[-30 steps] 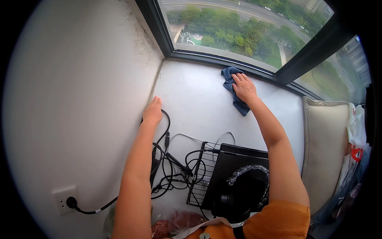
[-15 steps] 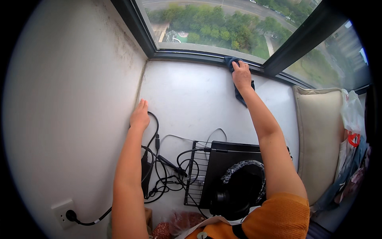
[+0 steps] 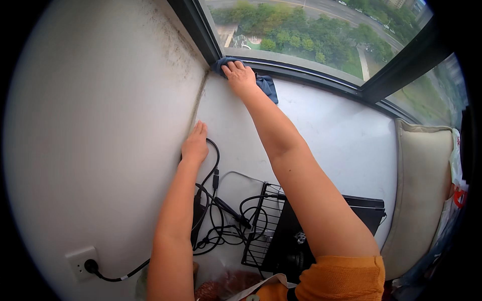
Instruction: The person wipes a white desk surface near a window using a blue cloth, moves headphones, a phone, a power brick, and two bags of peanuts to reach different parts of the surface, and then rinses the cloth under a bathroom faucet.
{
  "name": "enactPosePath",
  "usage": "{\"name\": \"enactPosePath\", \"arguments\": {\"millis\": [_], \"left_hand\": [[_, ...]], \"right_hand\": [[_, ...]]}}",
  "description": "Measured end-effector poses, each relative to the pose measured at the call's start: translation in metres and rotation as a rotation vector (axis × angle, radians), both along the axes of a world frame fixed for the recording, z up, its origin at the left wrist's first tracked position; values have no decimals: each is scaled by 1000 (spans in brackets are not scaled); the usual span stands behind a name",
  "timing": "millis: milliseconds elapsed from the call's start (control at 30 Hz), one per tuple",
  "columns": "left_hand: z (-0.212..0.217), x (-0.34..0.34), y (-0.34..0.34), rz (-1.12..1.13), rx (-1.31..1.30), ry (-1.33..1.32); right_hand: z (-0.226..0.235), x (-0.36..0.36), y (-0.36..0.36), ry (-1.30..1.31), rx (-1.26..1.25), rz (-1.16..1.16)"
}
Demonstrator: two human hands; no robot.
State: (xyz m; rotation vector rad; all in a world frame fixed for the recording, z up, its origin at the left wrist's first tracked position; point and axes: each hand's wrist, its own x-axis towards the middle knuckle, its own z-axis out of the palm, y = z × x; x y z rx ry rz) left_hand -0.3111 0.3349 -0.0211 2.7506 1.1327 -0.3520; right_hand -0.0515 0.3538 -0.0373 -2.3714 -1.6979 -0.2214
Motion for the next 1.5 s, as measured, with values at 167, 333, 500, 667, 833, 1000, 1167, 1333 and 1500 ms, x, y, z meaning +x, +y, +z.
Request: {"name": "enactPosePath", "arguments": {"millis": [167,333,500,667,833,1000,1167,1333,1500], "left_hand": [[0,1,6,20,-48,2],[7,3,6,17,-45,70],[11,7,4,44,-71,63],[-3,6,6,21,-38,35],[2,2,4,34,-25,33],[-20,-4,17,18,-33,-9],[-7,3,9,36,-52,-5],[-1,0,3,44,-49,1],[-2,1,7,45,-61,25]], "right_hand": [[8,36,-63,6,6,-40],[7,102,-193,-148,92,-144],[-4,162,-313,-125,-28,-509],[14,174,-332,-26,-286,-620],[57,111,-328,538,-285,-92],[57,75,-369,37,-285,164],[38,103,-373,71,-303,-46],[31,138,-380,130,274,-198],[13,181,-388,186,314,-367]]}}
